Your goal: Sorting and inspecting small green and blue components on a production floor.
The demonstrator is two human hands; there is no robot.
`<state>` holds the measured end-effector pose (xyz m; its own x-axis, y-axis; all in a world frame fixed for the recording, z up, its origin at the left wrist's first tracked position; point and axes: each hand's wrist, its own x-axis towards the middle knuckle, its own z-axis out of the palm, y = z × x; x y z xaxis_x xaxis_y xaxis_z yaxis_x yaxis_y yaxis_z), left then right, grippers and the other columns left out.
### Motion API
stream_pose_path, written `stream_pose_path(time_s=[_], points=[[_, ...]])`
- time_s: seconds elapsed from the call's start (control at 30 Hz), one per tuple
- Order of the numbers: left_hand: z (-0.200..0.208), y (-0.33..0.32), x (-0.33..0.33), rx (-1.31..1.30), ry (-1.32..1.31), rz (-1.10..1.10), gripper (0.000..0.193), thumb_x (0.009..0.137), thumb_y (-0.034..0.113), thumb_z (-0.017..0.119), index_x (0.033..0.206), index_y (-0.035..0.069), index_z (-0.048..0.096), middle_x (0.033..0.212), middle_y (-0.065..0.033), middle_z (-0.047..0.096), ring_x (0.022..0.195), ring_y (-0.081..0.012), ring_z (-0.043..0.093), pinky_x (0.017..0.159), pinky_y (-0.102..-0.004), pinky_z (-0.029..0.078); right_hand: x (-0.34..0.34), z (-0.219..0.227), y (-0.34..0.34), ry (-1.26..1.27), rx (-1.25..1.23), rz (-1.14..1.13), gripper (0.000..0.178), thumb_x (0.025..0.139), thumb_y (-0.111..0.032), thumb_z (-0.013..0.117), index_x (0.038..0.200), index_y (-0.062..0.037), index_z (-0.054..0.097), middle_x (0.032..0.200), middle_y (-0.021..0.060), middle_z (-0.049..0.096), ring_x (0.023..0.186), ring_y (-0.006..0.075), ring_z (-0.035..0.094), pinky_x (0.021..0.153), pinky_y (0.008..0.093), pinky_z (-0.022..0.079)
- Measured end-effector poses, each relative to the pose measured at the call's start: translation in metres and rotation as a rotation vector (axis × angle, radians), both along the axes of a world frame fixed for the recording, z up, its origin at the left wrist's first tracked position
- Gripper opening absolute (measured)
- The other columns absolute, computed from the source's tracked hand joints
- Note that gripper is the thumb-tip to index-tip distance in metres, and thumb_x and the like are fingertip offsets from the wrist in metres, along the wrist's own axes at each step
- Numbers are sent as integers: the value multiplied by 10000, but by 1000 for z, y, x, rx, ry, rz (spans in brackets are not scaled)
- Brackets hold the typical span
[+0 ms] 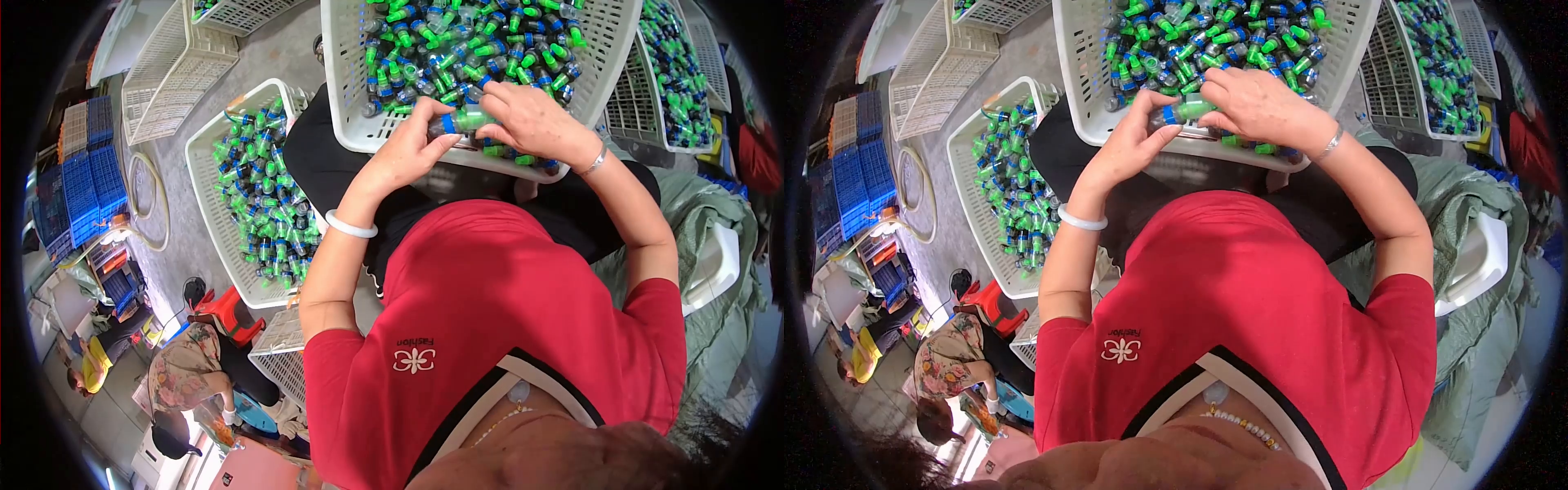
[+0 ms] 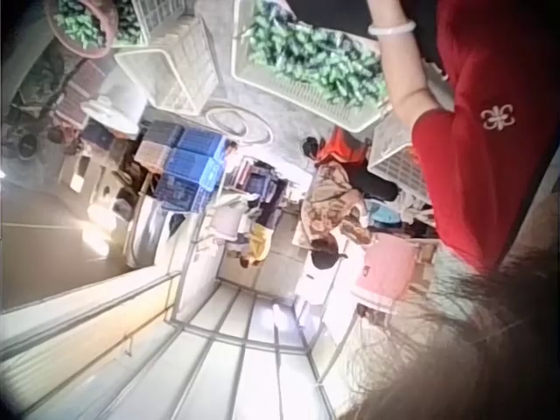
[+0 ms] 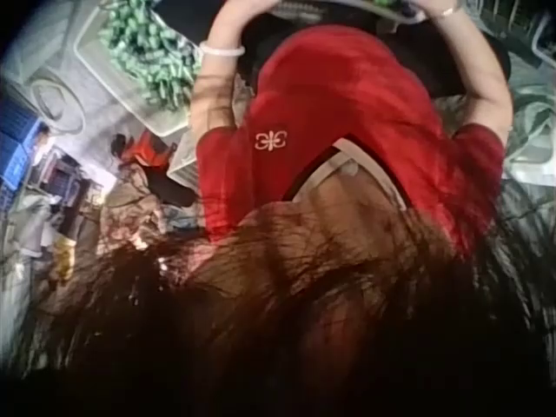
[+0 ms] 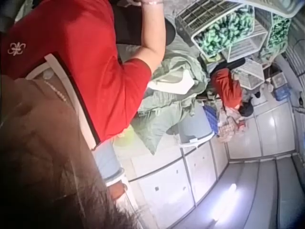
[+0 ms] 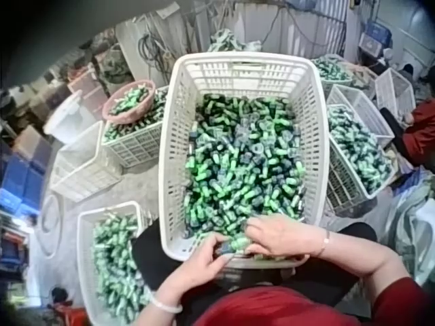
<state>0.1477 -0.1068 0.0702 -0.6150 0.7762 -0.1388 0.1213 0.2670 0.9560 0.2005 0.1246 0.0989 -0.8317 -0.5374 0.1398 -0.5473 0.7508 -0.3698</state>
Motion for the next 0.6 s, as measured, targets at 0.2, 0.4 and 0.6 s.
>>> stream_pose_path(time_s=[0.2, 0.4, 0.6], points=[[0, 4, 10, 28, 289, -72, 393, 875, 87, 612, 1209, -5, 428, 1019, -179, 522, 870, -306, 557, 737, -364, 463, 1, -7, -1, -85, -28, 100, 387, 912, -393, 551, 831, -23, 469, 787, 100, 493, 706, 248, 562, 590, 377, 470], [-9, 3, 25, 109, 521, -100, 461, 821, 32, 623, 1231, -14, 418, 1009, -204, 481, 854, -383, 556, 711, -442, 468, 12, -29, -2, -630, -529, 1, 422, 946, -427, 500, 807, -30, 466, 740, 80, 490, 645, 201, 529, 568, 361, 457], [-19, -5, 30, 56, 444, -29, 462, 844, 47, 630, 1255, 15, 421, 1052, -185, 499, 882, -336, 574, 734, -410, 484, 15, -17, -19, -383, -428, -115, 354, 922, -388, 547, 1012, -48, 510, 878, 116, 532, 745, 274, 567, 654, 393, 476]])
